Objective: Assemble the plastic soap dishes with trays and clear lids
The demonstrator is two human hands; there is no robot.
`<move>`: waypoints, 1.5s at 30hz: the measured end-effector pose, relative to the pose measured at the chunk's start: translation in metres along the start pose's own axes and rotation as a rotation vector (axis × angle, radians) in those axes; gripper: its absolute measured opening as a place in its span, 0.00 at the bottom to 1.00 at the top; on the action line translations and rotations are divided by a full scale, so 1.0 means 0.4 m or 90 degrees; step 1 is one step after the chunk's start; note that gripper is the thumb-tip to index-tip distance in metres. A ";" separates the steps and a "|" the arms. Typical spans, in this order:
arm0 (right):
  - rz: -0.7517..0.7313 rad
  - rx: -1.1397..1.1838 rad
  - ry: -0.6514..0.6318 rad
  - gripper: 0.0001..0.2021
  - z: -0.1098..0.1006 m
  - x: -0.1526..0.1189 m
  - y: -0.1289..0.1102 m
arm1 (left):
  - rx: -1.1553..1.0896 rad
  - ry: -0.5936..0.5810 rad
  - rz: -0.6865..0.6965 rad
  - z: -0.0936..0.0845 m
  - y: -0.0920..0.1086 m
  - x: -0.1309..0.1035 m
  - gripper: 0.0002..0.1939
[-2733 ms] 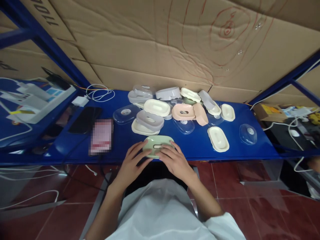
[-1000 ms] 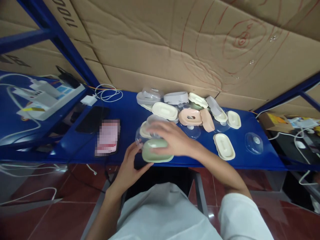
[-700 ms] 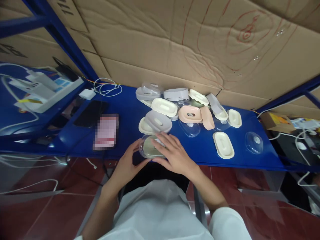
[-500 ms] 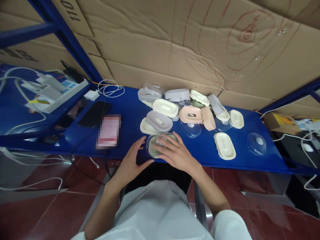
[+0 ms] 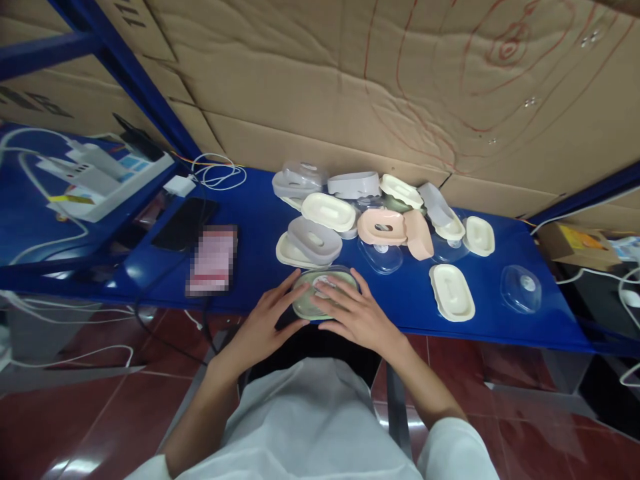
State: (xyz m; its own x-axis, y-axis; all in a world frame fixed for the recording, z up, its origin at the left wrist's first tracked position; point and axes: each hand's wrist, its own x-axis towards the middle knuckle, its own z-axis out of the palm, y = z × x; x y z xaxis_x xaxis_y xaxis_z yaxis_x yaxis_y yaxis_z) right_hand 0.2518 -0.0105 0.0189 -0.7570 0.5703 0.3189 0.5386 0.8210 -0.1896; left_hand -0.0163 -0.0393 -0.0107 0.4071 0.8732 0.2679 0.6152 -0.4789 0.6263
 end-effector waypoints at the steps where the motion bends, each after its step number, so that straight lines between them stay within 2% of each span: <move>1: 0.006 -0.014 0.002 0.27 0.008 -0.003 -0.009 | -0.004 0.004 0.001 -0.001 -0.002 -0.001 0.35; 4: 0.023 -0.060 0.025 0.26 0.031 -0.011 -0.032 | -0.003 0.013 0.003 0.004 -0.007 -0.004 0.35; 9: 0.037 -0.099 0.065 0.27 0.064 -0.027 -0.045 | 0.049 0.037 -0.032 0.032 -0.008 0.004 0.40; 15: 0.096 -0.083 0.114 0.30 0.101 -0.042 -0.063 | 0.049 0.062 -0.043 0.040 -0.007 0.014 0.36; 19: 0.093 -0.029 0.138 0.30 0.092 -0.057 -0.065 | 0.023 0.085 -0.029 0.039 -0.002 0.007 0.34; 21: 0.122 0.009 0.195 0.31 0.077 -0.073 -0.053 | 0.003 0.104 -0.013 0.027 0.003 0.003 0.33; 23: 0.198 0.035 0.267 0.30 0.063 -0.089 -0.036 | -0.009 0.150 -0.009 -0.003 -0.001 0.006 0.31; 25: 0.281 0.060 0.300 0.26 0.054 -0.096 -0.021 | -0.002 0.237 -0.030 -0.056 -0.024 0.021 0.30; 27: 0.320 0.086 0.286 0.21 0.052 -0.092 -0.015 | 0.029 0.331 -0.078 -0.126 -0.073 0.053 0.32; 30: 0.298 0.081 0.223 0.16 0.059 -0.071 -0.022 | 0.092 0.381 -0.152 -0.235 -0.182 0.126 0.36; 32: 0.274 0.045 0.176 0.15 0.064 -0.057 -0.030 | 0.152 0.334 -0.214 -0.290 -0.254 0.182 0.36; 34: 0.268 0.011 0.160 0.14 0.069 -0.050 -0.036 | 0.208 0.249 -0.263 -0.327 -0.308 0.234 0.36; 36: 0.270 -0.005 0.166 0.14 0.073 -0.050 -0.040 | 0.221 0.174 -0.307 -0.348 -0.340 0.275 0.37; 38: 0.275 -0.011 0.170 0.15 0.074 -0.055 -0.041 | 0.213 0.117 -0.328 -0.357 -0.345 0.296 0.39; 41: 0.286 -0.017 0.145 0.17 0.067 -0.055 -0.037 | 0.234 0.128 -0.259 -0.339 -0.301 0.287 0.36; 43: 0.279 -0.016 0.122 0.21 0.055 -0.037 -0.030 | 0.275 0.163 -0.143 -0.297 -0.240 0.257 0.26; 44: 0.270 -0.016 0.118 0.23 0.048 -0.022 -0.025 | 0.285 0.144 -0.097 -0.267 -0.204 0.238 0.21; 45: 0.257 -0.016 0.120 0.24 0.040 -0.003 -0.018 | 0.285 0.094 -0.060 -0.232 -0.167 0.217 0.18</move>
State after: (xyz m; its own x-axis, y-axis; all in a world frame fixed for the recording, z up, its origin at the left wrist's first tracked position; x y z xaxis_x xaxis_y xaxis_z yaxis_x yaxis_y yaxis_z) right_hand 0.2429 -0.0167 0.0050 -0.4040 0.8283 0.3882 0.7880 0.5307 -0.3121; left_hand -0.0846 0.0770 0.0386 0.2548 0.9029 0.3462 0.8885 -0.3599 0.2848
